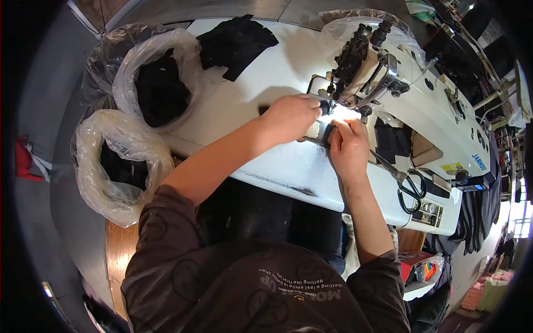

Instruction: Sewing small black fabric pieces using an industrial sewing machine.

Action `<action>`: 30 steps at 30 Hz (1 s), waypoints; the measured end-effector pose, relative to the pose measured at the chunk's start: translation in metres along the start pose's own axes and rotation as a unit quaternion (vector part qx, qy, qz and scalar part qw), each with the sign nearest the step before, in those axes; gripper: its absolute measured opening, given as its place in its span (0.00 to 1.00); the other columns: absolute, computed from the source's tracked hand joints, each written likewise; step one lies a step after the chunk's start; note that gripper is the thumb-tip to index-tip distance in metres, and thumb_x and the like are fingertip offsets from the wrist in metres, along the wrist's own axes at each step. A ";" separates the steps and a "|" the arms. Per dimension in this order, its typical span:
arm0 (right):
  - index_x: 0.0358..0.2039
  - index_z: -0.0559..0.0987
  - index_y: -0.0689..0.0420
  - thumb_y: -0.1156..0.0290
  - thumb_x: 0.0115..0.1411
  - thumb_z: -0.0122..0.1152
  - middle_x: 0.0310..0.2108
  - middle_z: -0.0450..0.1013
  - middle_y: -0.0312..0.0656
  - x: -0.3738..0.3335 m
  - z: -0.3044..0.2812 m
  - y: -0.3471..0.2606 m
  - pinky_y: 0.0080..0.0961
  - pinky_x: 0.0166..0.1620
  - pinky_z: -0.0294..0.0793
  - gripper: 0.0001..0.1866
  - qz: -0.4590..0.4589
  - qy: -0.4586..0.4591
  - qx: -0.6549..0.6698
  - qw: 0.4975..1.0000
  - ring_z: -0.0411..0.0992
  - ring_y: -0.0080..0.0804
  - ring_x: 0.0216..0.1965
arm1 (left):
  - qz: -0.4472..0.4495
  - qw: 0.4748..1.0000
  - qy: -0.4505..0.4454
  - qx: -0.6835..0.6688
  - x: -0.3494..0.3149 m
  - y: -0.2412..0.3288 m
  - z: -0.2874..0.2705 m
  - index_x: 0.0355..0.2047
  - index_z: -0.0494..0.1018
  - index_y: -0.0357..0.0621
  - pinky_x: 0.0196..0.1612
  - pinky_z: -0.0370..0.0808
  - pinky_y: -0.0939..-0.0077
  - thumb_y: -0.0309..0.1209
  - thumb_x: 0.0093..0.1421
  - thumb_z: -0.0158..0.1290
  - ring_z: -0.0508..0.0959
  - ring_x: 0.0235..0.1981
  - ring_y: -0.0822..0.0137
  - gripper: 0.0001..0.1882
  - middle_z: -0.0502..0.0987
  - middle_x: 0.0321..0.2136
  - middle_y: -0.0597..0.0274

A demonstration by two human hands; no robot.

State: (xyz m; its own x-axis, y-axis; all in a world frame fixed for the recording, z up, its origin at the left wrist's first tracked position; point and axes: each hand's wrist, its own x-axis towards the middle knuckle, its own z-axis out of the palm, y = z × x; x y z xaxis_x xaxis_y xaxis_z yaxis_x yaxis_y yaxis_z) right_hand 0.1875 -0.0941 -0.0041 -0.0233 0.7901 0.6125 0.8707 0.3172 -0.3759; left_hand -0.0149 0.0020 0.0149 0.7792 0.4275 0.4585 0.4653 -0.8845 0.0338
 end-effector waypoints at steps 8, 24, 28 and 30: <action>0.47 0.88 0.59 0.73 0.61 0.74 0.42 0.77 0.46 0.000 -0.005 -0.004 0.40 0.46 0.78 0.13 -0.008 -0.011 0.022 1.000 0.77 0.47 0.43 | -0.034 0.988 -0.131 -0.078 -0.001 0.019 -0.028 0.34 0.86 0.41 0.52 0.82 0.58 0.32 0.62 0.62 0.82 0.53 0.53 0.08 0.84 0.39 0.58; 0.50 0.87 0.62 0.66 0.61 0.77 0.45 0.73 0.46 0.000 -0.013 -0.007 0.41 0.50 0.75 0.19 -0.029 -0.068 -0.002 0.997 0.74 0.46 0.46 | -0.091 0.976 -0.192 -0.054 0.009 -0.001 -0.033 0.58 0.83 0.46 0.77 0.57 0.50 0.54 0.60 0.67 0.65 0.76 0.55 0.33 0.75 0.70 0.63; 0.50 0.87 0.62 0.66 0.62 0.76 0.44 0.73 0.46 0.002 -0.010 -0.007 0.42 0.50 0.75 0.19 -0.031 -0.060 -0.021 0.998 0.73 0.47 0.46 | -0.115 0.979 -0.162 -0.053 0.007 -0.018 -0.006 0.65 0.80 0.53 0.77 0.56 0.48 0.57 0.61 0.64 0.64 0.77 0.58 0.36 0.73 0.72 0.67; 0.50 0.87 0.62 0.66 0.62 0.76 0.44 0.73 0.46 0.003 -0.009 -0.008 0.42 0.50 0.74 0.18 -0.035 -0.063 -0.020 0.997 0.73 0.47 0.46 | -0.092 0.986 -0.124 -0.060 0.004 -0.023 -0.001 0.66 0.77 0.45 0.78 0.55 0.50 0.55 0.67 0.58 0.63 0.78 0.55 0.35 0.72 0.73 0.60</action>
State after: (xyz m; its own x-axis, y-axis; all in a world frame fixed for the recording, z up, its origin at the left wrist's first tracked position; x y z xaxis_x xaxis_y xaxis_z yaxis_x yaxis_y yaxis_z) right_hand 0.1850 -0.0993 0.0074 -0.1434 0.8273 0.5432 0.8834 0.3544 -0.3065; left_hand -0.0231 0.0236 0.0167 0.7724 0.6016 0.2039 0.5662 -0.7975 0.2081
